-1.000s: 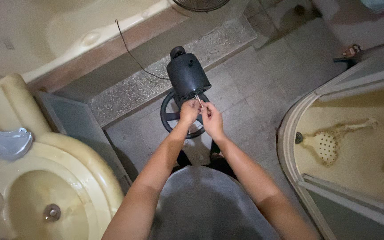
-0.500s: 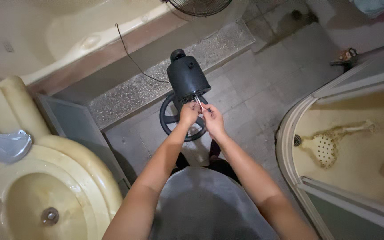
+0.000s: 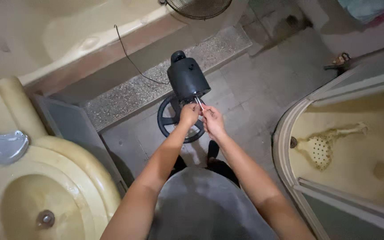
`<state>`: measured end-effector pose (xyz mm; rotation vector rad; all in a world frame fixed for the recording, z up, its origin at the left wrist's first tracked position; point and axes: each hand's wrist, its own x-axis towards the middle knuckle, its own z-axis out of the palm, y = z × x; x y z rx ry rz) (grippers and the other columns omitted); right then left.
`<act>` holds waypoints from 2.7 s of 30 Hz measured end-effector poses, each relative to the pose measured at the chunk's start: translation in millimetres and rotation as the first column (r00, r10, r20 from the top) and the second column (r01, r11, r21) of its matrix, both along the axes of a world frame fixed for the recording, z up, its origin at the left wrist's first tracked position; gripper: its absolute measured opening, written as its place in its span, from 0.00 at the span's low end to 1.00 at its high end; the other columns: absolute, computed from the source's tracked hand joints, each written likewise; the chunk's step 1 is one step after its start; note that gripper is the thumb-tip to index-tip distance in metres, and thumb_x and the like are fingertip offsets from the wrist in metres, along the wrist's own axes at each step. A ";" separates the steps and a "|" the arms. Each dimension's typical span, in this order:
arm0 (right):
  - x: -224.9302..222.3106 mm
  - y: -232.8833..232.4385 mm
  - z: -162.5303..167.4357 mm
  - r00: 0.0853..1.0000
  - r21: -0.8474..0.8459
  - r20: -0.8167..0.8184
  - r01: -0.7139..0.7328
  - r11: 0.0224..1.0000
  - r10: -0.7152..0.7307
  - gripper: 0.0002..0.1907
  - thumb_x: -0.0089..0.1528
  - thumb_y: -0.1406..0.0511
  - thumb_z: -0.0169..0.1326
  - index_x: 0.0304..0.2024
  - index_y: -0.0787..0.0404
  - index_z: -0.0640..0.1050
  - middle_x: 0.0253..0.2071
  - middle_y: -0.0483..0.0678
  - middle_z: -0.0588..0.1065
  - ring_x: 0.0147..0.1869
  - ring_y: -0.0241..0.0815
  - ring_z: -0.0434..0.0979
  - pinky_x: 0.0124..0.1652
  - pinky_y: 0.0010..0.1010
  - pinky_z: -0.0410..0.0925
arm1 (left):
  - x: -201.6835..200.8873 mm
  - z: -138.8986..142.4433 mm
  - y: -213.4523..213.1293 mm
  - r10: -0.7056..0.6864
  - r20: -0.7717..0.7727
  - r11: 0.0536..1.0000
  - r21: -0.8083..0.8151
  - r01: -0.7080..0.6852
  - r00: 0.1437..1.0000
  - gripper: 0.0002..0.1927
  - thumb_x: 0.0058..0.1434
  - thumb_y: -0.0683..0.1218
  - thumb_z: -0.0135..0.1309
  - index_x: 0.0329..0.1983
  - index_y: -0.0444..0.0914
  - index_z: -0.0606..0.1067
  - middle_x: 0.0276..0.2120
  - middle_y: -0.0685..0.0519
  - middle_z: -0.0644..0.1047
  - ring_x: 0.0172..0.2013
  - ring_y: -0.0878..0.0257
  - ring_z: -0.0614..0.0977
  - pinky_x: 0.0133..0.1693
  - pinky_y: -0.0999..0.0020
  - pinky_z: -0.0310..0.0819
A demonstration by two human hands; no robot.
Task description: The person kneels in a bathroom and uses a screwdriver to unscrew the motor housing of a pedestal fan, then detaches the front grille guard and sets it down. They hold the grille and wipe its wires and center with a white cloth, cleaning the disassembled fan parts.
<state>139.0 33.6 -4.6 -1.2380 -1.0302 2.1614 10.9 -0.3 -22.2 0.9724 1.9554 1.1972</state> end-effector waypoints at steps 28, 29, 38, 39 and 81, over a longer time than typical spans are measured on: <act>42.9 7.4 -10.3 0.905 0.645 0.340 -0.422 0.638 0.255 0.18 0.69 0.66 0.53 0.62 0.59 0.75 0.31 0.41 0.72 0.33 0.27 0.67 0.34 0.22 0.64 | 38.1 -18.0 -69.3 0.133 0.198 0.989 0.043 -0.144 0.971 0.16 0.68 0.52 0.52 0.34 0.34 0.78 0.28 0.49 0.83 0.30 0.63 0.85 0.35 0.65 0.78; 49.0 8.4 -17.1 0.892 0.654 0.339 -0.451 0.607 0.298 0.19 0.68 0.66 0.53 0.62 0.59 0.75 0.33 0.40 0.74 0.34 0.26 0.70 0.35 0.21 0.66 | 40.9 -22.3 -85.2 0.150 0.211 0.986 0.039 -0.162 0.966 0.15 0.68 0.51 0.53 0.35 0.33 0.78 0.29 0.50 0.84 0.30 0.63 0.85 0.35 0.65 0.78; 57.8 20.4 -54.6 0.718 0.623 0.527 -0.690 0.368 0.455 0.16 0.68 0.65 0.53 0.59 0.59 0.76 0.32 0.41 0.75 0.34 0.29 0.71 0.34 0.23 0.65 | 55.4 -51.8 -217.0 0.438 0.288 0.877 0.070 -0.475 0.851 0.12 0.70 0.48 0.51 0.41 0.34 0.77 0.32 0.53 0.82 0.35 0.66 0.83 0.40 0.69 0.77; 49.0 17.5 -52.9 0.660 0.600 0.605 -0.745 0.290 0.444 0.17 0.68 0.65 0.53 0.59 0.58 0.76 0.31 0.42 0.75 0.33 0.29 0.71 0.34 0.23 0.65 | 58.5 -49.3 -230.6 0.483 0.326 0.835 0.107 -0.539 0.813 0.12 0.70 0.48 0.50 0.42 0.35 0.77 0.33 0.54 0.82 0.36 0.67 0.83 0.42 0.70 0.77; -73.5 -586.1 -46.9 -0.050 0.423 0.901 -0.118 -0.899 0.431 0.14 0.55 0.52 0.65 0.39 0.49 0.85 0.32 0.46 0.83 0.39 0.48 0.81 0.49 0.48 0.59 | 227.4 -2.6 -691.2 0.963 -0.240 -0.190 -0.276 -0.942 -0.123 0.26 0.45 0.63 0.72 0.22 0.39 0.76 0.24 0.48 0.80 0.29 0.51 0.82 0.35 0.55 0.76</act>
